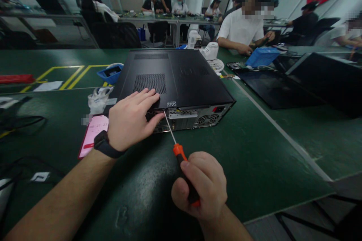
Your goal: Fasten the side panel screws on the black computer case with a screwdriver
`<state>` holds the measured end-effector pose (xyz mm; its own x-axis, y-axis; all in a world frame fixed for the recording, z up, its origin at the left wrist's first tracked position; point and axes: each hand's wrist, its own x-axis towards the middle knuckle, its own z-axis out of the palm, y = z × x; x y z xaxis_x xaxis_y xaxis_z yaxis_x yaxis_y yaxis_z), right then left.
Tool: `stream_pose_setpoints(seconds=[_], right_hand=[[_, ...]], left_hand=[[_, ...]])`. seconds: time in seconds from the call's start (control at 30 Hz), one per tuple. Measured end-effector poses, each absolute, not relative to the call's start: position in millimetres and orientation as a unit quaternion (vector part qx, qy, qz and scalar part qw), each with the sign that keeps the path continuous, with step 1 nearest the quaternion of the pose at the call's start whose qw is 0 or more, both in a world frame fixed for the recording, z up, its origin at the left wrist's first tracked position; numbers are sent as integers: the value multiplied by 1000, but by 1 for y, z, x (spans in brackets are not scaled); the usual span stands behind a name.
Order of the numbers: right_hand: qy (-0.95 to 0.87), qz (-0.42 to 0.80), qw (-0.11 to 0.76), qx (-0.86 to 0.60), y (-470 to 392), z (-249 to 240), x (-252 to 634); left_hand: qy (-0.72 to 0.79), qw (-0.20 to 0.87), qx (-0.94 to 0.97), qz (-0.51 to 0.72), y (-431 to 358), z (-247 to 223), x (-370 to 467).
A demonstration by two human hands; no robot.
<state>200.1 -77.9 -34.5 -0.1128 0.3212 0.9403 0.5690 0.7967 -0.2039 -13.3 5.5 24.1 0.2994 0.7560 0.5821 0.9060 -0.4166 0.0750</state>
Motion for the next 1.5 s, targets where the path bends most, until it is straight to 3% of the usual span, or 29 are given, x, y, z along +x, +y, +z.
stream_pose_setpoints(seconds=[0.2, 0.67, 0.93, 1.2, 1.5], right_hand=[[-683, -106, 673, -264, -73, -34, 185], [-697, -168, 632, -294, -72, -35, 194], [-666, -183, 681, -243, -62, -36, 191], [-694, -112, 654, -278, -78, -33, 188], [-696, -151, 646, -277, -70, -37, 194]], left_hand=[[-524, 128, -794, -280, 6, 24, -13], [-522, 135, -795, -278, 6, 24, -14], [-523, 134, -795, -277, 5, 25, -13], [-522, 136, -795, -278, 6, 24, -13], [-525, 134, -794, -277, 6, 24, -13]])
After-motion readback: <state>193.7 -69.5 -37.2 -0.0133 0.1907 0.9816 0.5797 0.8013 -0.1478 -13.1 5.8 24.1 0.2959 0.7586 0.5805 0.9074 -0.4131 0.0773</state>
